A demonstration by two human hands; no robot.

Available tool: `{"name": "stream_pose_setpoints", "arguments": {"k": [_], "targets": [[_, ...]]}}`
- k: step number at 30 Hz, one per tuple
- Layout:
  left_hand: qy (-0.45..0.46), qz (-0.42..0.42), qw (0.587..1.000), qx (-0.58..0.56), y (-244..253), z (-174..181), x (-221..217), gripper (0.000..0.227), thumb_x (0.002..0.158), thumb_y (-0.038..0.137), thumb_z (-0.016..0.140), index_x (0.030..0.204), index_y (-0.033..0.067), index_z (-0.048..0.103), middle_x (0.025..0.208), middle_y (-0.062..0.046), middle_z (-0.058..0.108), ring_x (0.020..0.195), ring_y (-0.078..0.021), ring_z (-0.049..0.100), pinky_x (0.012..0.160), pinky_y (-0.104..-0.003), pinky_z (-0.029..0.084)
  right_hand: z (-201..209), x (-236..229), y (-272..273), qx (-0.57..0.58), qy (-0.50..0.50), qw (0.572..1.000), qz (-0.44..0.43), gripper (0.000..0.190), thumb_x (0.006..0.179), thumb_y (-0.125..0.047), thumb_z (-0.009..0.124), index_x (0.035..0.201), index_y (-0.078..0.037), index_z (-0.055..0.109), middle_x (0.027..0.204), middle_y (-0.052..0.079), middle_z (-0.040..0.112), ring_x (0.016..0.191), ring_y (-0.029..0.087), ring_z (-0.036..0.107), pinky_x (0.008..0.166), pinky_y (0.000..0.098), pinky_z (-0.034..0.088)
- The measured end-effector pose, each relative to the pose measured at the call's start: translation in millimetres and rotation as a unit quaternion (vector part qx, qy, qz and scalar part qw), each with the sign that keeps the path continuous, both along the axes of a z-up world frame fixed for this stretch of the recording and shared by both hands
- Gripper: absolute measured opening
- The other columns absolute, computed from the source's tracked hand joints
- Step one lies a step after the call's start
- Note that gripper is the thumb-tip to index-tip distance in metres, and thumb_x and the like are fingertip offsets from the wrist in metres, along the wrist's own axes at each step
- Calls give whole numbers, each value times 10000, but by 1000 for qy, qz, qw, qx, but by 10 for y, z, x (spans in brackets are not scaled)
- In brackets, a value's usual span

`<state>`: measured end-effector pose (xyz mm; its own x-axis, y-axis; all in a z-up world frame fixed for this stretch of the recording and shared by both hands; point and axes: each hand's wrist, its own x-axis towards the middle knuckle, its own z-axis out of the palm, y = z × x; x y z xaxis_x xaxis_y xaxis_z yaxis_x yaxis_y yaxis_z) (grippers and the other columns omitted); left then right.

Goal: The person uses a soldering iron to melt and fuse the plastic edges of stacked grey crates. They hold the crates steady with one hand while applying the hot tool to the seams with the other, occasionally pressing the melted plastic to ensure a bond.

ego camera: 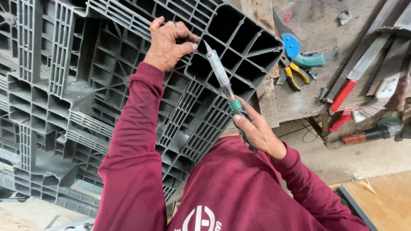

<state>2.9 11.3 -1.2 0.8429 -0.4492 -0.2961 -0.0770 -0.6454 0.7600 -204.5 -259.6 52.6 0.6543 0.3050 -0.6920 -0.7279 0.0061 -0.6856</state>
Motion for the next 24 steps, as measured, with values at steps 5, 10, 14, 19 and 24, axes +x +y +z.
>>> {"name": "stream_pose_setpoints", "arguments": {"k": [5,10,14,19,24], "targets": [[-1,-19,1000,-1,19,7,11,108,886,223,780,978,174,807,841,63,637,951,-111,578,1223,-500,81,66,-179,-75,37,17,998,-55,611,1001,-220,533,1586,-117,390,762,-33,548,523,45,490,461,221,433],[1,-19,1000,-3,16,11,-17,108,887,219,781,981,170,805,853,68,641,962,-108,583,1219,-503,81,61,-236,-51,38,8,998,-57,593,1018,-209,522,1589,-108,400,795,-39,547,555,35,458,477,213,407],[2,-17,1000,-1,7,25,12,103,888,216,783,978,172,807,851,72,643,956,-104,581,1223,-498,69,54,-204,-29,39,-76,995,-47,569,1090,-194,526,1631,-80,393,907,-21,555,692,46,478,599,214,433],[24,0,1000,1,-6,26,14,97,897,214,779,977,170,811,824,64,635,926,-101,579,1237,-501,43,141,-105,-87,70,48,995,-49,611,1010,-224,506,1596,-128,363,758,-24,549,482,48,481,411,224,432],[13,-16,1000,7,-1,35,18,89,901,208,772,967,160,807,838,72,648,919,-106,576,1230,-491,71,83,-43,-129,88,60,994,-32,625,1010,-235,502,1605,-135,339,760,-16,553,465,58,487,402,233,444]]}}
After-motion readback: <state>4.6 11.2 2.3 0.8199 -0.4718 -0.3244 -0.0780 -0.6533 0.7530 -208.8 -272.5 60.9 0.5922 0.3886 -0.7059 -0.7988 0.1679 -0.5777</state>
